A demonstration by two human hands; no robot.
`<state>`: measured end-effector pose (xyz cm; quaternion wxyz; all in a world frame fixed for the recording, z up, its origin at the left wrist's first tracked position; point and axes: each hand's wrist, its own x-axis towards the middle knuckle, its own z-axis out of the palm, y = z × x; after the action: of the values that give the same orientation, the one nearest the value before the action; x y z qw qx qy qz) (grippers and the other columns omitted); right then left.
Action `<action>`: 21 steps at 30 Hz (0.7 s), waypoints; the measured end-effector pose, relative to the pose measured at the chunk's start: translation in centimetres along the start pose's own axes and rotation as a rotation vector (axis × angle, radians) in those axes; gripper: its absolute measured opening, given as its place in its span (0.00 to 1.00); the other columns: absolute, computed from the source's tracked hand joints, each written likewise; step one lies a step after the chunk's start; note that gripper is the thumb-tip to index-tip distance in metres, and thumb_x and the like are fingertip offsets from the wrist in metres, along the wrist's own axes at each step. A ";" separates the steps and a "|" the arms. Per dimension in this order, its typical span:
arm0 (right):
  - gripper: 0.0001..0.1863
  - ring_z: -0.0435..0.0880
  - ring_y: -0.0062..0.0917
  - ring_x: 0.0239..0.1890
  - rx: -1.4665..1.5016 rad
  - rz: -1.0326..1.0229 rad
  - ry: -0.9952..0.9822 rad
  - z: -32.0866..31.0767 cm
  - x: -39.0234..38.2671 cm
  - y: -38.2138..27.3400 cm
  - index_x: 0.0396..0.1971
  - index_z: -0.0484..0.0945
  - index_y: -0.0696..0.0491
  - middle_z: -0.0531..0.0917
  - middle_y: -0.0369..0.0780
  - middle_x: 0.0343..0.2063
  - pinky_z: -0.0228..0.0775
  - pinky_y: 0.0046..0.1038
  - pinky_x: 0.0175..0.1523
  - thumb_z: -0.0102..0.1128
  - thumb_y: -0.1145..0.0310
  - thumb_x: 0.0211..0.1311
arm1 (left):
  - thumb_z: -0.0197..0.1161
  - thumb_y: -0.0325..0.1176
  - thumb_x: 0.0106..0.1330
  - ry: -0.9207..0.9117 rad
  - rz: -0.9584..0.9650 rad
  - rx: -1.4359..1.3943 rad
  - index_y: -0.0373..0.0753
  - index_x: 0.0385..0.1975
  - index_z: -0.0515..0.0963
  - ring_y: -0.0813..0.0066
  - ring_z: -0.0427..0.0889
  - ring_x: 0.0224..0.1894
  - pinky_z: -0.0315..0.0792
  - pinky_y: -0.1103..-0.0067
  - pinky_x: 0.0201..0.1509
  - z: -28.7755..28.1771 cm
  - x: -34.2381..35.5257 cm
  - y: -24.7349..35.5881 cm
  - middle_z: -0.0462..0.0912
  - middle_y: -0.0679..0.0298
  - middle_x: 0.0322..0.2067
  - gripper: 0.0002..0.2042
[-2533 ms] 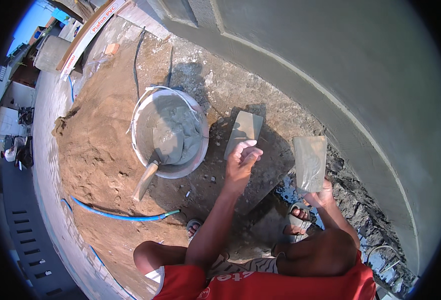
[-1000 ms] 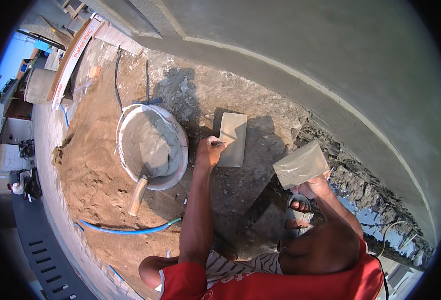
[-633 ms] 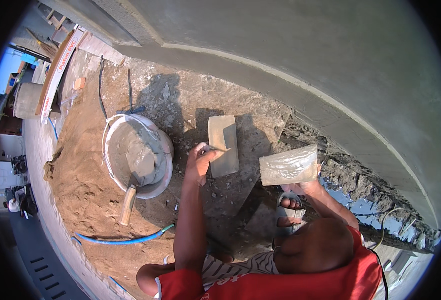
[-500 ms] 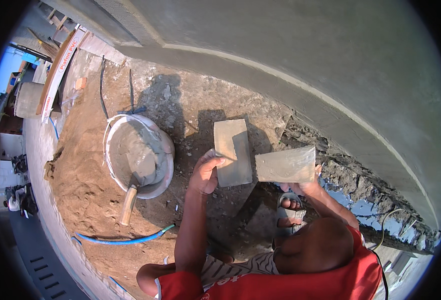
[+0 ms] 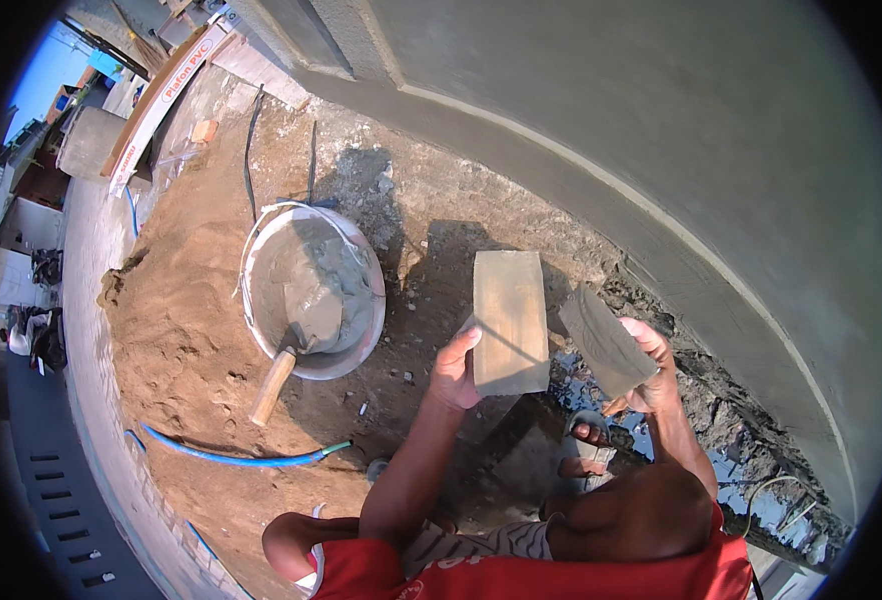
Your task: The person scoops cement from a bucket with a trowel and applies it to a wall using a smaller trowel. They repeatedly smooth the cement along the wall surface, working in a continuous motion.
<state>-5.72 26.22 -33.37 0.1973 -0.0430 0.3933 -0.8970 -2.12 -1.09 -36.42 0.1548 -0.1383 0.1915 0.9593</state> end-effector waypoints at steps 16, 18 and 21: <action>0.37 0.79 0.20 0.45 -0.182 -0.188 0.032 5.1 3.5 -3.1 0.65 0.57 0.55 0.80 0.39 0.43 0.71 0.24 0.49 0.66 0.76 0.58 | 0.54 0.38 0.69 -0.231 0.242 0.110 0.37 0.67 0.57 0.67 0.73 0.59 0.72 0.69 0.60 4.7 0.4 -2.5 0.72 0.59 0.58 0.28; 0.39 0.78 0.20 0.46 -0.256 -0.213 0.021 4.9 3.7 -3.3 0.68 0.54 0.56 0.80 0.39 0.44 0.71 0.24 0.49 0.65 0.75 0.59 | 0.51 0.40 0.70 -0.242 0.225 0.007 0.36 0.63 0.63 0.64 0.75 0.58 0.70 0.65 0.61 4.3 0.6 -3.1 0.73 0.58 0.58 0.24; 0.39 0.78 0.20 0.46 -0.314 -0.210 0.052 5.1 3.7 -4.0 0.68 0.54 0.57 0.80 0.39 0.45 0.71 0.24 0.50 0.65 0.75 0.59 | 0.48 0.42 0.71 -0.275 0.210 -0.069 0.36 0.60 0.67 0.64 0.75 0.58 0.70 0.63 0.61 4.0 0.6 -3.9 0.75 0.59 0.57 0.22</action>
<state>-9.16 23.73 -27.29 0.0831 -0.0911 0.5266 -0.8411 -2.18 4.13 -34.34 0.0737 0.0100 0.1489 0.9861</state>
